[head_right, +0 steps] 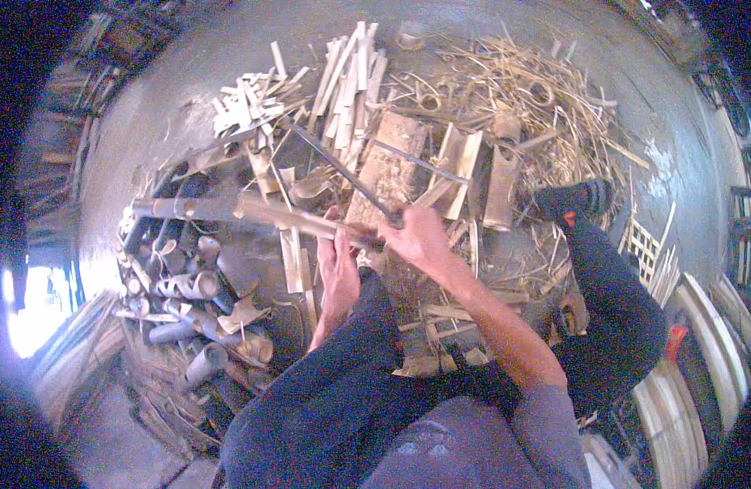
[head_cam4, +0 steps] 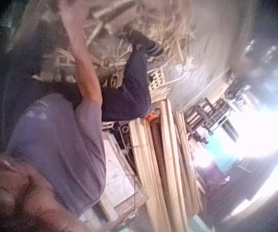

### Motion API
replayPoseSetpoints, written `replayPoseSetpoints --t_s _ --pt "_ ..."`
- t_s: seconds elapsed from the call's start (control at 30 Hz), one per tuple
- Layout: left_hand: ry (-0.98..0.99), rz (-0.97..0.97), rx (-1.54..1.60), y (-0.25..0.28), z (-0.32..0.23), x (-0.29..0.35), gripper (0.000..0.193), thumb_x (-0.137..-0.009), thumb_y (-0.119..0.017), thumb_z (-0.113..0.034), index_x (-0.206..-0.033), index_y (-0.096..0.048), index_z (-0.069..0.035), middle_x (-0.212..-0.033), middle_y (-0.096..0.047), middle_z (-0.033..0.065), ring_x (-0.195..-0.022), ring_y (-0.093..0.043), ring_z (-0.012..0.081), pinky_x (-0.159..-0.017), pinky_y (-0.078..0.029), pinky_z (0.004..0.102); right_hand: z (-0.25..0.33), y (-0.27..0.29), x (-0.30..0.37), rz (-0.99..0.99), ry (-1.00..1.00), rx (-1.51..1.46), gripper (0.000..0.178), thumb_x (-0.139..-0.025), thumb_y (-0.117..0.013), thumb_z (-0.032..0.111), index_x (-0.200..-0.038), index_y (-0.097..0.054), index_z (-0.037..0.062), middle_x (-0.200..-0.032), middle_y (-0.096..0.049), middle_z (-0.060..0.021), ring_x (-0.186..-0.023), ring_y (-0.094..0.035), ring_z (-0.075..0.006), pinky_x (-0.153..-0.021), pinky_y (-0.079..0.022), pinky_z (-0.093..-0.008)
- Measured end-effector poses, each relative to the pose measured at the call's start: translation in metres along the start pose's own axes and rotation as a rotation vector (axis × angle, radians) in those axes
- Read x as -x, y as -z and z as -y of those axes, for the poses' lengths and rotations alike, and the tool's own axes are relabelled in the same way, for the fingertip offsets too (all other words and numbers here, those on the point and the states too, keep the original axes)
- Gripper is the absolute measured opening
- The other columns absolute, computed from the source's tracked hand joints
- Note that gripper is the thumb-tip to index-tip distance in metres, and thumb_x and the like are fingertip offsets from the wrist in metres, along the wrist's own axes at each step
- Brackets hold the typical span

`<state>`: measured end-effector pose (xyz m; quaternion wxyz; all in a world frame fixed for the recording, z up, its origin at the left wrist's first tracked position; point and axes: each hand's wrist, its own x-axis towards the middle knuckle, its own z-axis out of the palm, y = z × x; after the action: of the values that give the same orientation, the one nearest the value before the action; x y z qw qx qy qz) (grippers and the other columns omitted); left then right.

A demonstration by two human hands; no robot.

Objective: The person sits on the floor and uses a knife to split bamboo strips into thinner pieces. They repeatedly hold the bamboo, cut it, and set the pieces aside among other bamboo scraps.

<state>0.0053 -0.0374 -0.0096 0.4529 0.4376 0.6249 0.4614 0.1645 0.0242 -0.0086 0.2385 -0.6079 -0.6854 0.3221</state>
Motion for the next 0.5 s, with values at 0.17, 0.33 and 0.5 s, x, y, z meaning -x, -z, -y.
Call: replayPoseSetpoints --t_s 0.17,0.33,0.5 --pt "0.305 0.174 0.518 0.016 -0.032 -0.007 0.015 -0.099 -0.045 -0.021 -0.108 -0.042 -0.008 -0.071 -0.044 0.0011 -0.056 -0.044 0.0099 -0.05 -0.042 0.0266 -0.014 0.027 0.005 0.191 0.133 0.363 0.025 -0.074 -0.066 0.026 -0.084 -0.062 0.0037 -0.076 -0.066 -0.0184 -0.073 -0.066 -0.0366 -0.066 -0.052 -0.0485" --pt "0.444 0.275 0.568 0.021 -0.038 0.015 0.019 -0.098 -0.047 -0.017 -0.116 -0.043 -0.013 -0.069 -0.042 -0.0005 -0.052 -0.039 0.0079 -0.043 -0.035 0.0224 -0.021 0.008 0.0 0.194 0.363 0.379 0.026 -0.069 -0.066 0.023 -0.085 -0.06 0.0037 -0.074 -0.065 -0.0182 -0.071 -0.067 -0.0346 -0.063 -0.052 -0.0489" --pt "0.578 0.303 0.503 0.042 -0.083 0.038 0.045 -0.099 -0.04 -0.013 -0.143 -0.03 -0.014 -0.065 -0.043 -0.0018 -0.045 -0.036 0.0063 -0.04 -0.032 0.0217 -0.066 0.04 -0.035 0.062 0.244 0.296 0.026 -0.073 -0.066 0.031 -0.085 -0.064 0.0074 -0.077 -0.066 -0.0152 -0.074 -0.066 -0.0319 -0.062 -0.051 -0.0441"
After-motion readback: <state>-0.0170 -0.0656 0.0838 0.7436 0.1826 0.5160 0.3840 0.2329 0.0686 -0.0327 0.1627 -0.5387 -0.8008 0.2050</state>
